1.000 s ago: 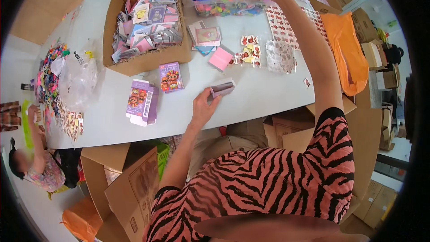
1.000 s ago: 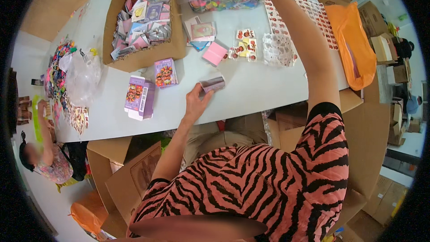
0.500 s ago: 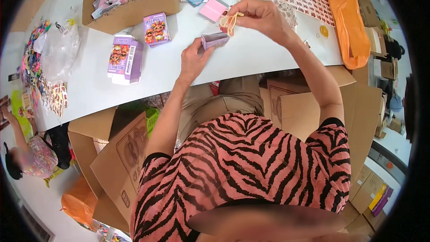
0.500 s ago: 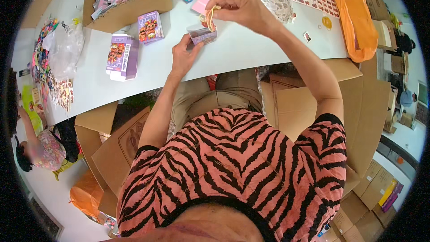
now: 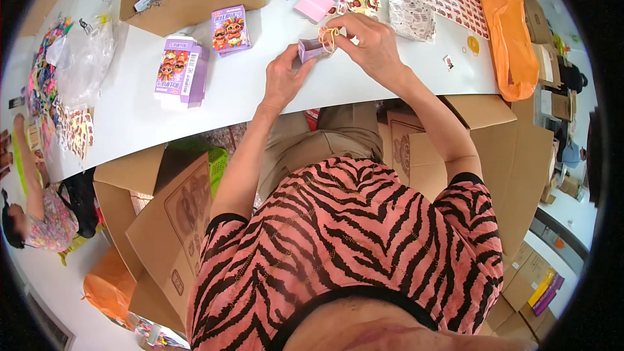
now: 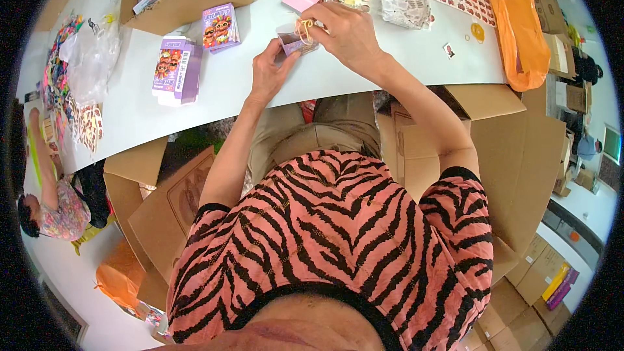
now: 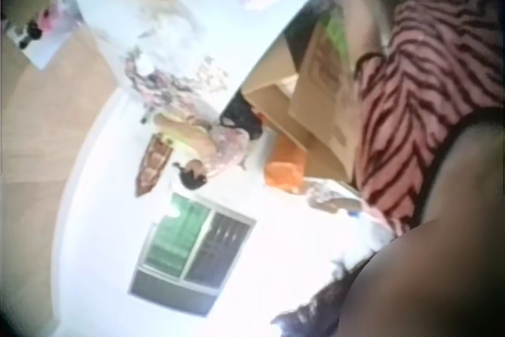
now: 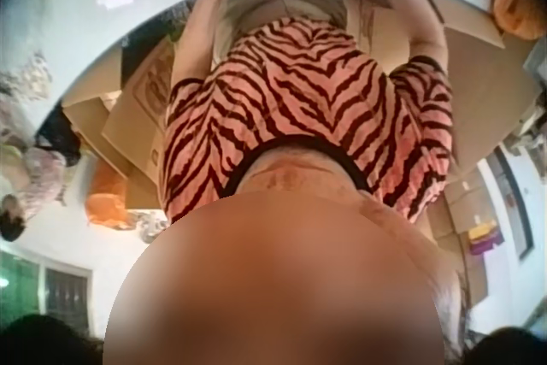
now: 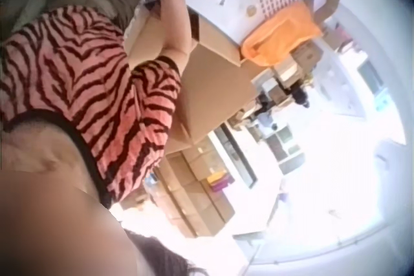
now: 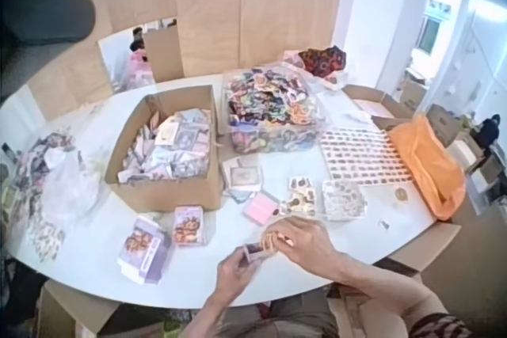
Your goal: Applying stickers and labels to small purple product boxes and organizing them into a large shipping carton.
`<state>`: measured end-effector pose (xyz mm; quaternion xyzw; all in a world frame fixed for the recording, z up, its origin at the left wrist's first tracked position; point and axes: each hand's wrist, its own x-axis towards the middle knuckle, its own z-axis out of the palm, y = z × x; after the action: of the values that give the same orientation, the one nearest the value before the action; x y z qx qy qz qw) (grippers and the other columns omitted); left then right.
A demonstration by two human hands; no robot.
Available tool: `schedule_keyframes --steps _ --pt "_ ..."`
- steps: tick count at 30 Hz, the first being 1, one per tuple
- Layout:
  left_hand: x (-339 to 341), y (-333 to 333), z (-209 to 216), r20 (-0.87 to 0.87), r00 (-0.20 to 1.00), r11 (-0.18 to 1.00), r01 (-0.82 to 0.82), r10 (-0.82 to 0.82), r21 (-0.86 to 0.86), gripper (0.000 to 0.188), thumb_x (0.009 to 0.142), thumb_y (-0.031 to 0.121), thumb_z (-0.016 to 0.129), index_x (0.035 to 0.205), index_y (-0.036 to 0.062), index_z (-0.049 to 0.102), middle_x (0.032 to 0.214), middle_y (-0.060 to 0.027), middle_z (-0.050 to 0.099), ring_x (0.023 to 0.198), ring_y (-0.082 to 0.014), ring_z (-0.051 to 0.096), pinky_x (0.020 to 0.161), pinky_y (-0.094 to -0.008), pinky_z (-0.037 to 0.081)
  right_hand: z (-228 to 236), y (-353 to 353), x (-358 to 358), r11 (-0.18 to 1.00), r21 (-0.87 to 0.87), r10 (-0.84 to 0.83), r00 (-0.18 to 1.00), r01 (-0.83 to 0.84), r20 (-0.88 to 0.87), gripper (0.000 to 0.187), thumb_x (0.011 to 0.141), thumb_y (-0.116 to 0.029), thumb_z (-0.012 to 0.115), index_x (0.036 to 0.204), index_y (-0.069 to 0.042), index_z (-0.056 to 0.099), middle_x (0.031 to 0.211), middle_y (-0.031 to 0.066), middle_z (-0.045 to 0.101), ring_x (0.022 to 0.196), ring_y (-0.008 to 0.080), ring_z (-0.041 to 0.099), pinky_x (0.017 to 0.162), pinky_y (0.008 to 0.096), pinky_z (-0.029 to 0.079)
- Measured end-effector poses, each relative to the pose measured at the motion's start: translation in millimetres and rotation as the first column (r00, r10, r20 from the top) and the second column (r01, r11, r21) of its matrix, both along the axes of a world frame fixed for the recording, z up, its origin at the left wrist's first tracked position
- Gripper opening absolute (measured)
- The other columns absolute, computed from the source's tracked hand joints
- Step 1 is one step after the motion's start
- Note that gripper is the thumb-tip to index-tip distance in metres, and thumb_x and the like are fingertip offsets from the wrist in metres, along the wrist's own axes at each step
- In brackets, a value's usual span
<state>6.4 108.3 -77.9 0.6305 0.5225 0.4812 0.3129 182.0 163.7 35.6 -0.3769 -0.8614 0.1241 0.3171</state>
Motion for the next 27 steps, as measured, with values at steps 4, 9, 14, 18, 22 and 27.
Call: schedule_keyframes --steps 4,9,14,18,22,27 --pt "-1 1 -1 -0.017 1.000 1.000 -0.008 0.009 0.020 0.028 0.079 0.013 0.072 0.101 0.0011 0.059 0.083 -0.0147 0.068 0.074 -0.0295 0.067 0.067 -0.0364 0.052 -7 0 -4 0.993 0.121 0.003 0.996 -0.013 0.085 0.010 0.079 -0.010 0.067 0.088 -0.010 0.066 0.078 0.0024 0.064 0.064 0.0180 0.061 0.055 0.0292 0.048" --pt "-1 2 -3 -0.019 1.000 1.000 -0.009 0.009 0.030 0.028 0.078 0.013 0.072 0.100 0.0010 0.060 0.080 -0.0143 0.067 0.070 -0.0282 0.066 0.063 -0.0360 0.052 -7 1 -2 0.966 0.193 0.128 0.968 -0.171 0.217 0.018 0.076 -0.011 0.068 0.094 -0.010 0.067 0.091 0.0020 0.065 0.076 0.0192 0.064 0.064 0.0301 0.053" --pt "-2 1 -4 -0.063 0.998 0.999 -0.021 0.023 0.033 0.028 0.078 0.014 0.073 0.099 0.0014 0.060 0.077 -0.0140 0.066 0.065 -0.0270 0.063 0.059 -0.0361 0.050 -1 -1 -1 0.961 0.158 0.179 0.946 -0.227 0.270 0.022 0.076 -0.008 0.067 0.098 -0.010 0.067 0.095 0.0018 0.065 0.078 0.0198 0.064 0.068 0.0299 0.054" --pt "-2 0 -2 -0.065 0.998 1.000 -0.026 0.026 0.009 0.026 0.078 0.012 0.073 0.098 0.0011 0.061 0.081 -0.0136 0.067 0.070 -0.0261 0.065 0.064 -0.0345 0.051 1 -1 0 0.947 0.154 0.230 0.931 -0.281 0.285 0.022 0.076 -0.006 0.065 0.097 -0.009 0.066 0.096 0.0020 0.066 0.080 0.0204 0.065 0.069 0.0302 0.054" --pt "-4 0 -1 -0.094 0.996 1.000 0.000 -0.002 -0.025 0.024 0.079 0.010 0.072 0.099 0.0006 0.061 0.085 -0.0137 0.069 0.076 -0.0246 0.068 0.068 -0.0329 0.052 -4 4 4 0.935 0.154 0.260 0.915 -0.318 0.310 0.021 0.077 -0.005 0.063 0.097 -0.009 0.066 0.098 0.0032 0.067 0.080 0.0203 0.066 0.068 0.0306 0.055" --pt "-2 2 -4 -0.061 0.998 1.000 -0.017 0.018 0.021 0.027 0.079 0.013 0.073 0.100 0.0014 0.062 0.082 -0.0135 0.067 0.070 -0.0262 0.064 0.064 -0.0354 0.051 -5 3 4 0.941 0.032 0.294 0.858 -0.338 0.421 0.021 0.078 -0.004 0.057 0.099 -0.007 0.061 0.093 0.0058 0.067 0.081 0.0227 0.066 0.064 0.0334 0.054"
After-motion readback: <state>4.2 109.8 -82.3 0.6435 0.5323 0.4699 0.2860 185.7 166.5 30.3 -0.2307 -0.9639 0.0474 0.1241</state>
